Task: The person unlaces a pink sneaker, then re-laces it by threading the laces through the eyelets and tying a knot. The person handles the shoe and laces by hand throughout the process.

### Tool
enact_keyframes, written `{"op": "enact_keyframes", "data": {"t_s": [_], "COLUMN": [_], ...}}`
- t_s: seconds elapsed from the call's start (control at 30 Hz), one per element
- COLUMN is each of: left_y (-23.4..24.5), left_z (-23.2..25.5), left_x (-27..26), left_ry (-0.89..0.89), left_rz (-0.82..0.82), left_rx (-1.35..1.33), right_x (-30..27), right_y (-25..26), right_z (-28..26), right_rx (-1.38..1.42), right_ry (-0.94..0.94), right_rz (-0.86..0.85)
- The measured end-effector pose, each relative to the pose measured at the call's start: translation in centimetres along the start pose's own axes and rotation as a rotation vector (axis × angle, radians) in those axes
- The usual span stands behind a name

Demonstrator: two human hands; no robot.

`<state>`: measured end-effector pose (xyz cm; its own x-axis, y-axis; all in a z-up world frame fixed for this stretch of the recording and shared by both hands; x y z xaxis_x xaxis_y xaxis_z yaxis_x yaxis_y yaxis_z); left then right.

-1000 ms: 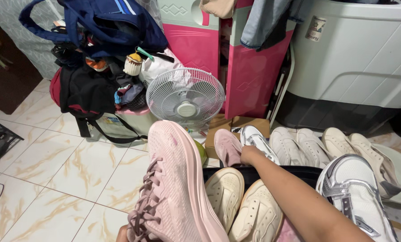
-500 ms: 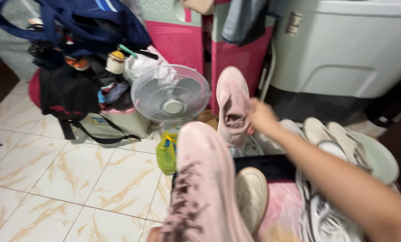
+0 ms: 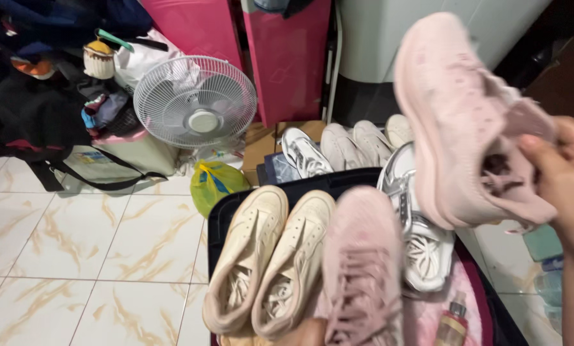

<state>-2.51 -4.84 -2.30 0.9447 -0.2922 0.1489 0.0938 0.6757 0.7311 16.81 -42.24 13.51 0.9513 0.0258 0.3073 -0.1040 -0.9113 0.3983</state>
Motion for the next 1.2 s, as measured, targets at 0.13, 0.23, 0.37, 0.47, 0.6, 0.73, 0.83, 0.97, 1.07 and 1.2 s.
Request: {"op": "enact_keyframes", "data": {"t_s": [0.13,0.23,0.37,0.47,0.6,0.73,0.83,0.97,1.07,1.2], "left_y": [-0.4,-0.8,-1.0,-1.0,0.0,0.4,1.2,3.3,1.0,-6.7], "left_z": [1.3,1.6,2.7,3.3,5.4,6.2,7.7,11.8,15.5,16.7], "left_x": [0.5,0.8,0.6,0.3,0.3,0.6,1.0,2.9,5.8,12.4], "left_ry": [0.025,0.115,0.119,0.125,0.016,0.160,0.187,-0.002,-0.315,-0.325], "left_rz": [-0.075,-0.154,-0.220,-0.243,-0.138,-0.272,-0.399,-0.169,-0.073,-0.231], "left_rx": [0.041,0.010,0.045,0.098,0.106,0.114,0.088,0.140,0.097,0.587], "right_x": [-2.9,-4.3,-6.3,-7.8,-8.9,-9.9,-10.5,-11.5,-12.1,-13.1], "right_y": [2.5,3.3,3.8,4.8,5.1,5.5,5.6,6.0,5.9,6.1], "right_z": [1.3,3.1,4.2,3.4,4.5,5.1,5.0,5.4,5.1,4.5], "right_rx": [0.078,0.311,0.431,0.231,0.278,0.332,0.330,0.353,0.360,0.400], "right_ry": [-0.009,-0.163,-0.204,-0.029,-0.014,-0.011,-0.001,-0.027,0.018,0.010], "right_rz": [0.075,0.093,0.109,0.143,0.156,0.158,0.162,0.209,0.203,0.229]}}
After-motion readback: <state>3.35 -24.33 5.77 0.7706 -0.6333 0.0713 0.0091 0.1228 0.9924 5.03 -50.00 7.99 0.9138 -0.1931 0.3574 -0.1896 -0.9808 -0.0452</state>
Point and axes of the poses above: each hand's wrist, its own x-axis towards the middle knuckle, its own y-axis out of the back of the hand, z = x × y, the point moved 8 cm from there along x, towards the middle knuckle, and after that the axes turned 13 degrees about -z, right-handed, at the moved point
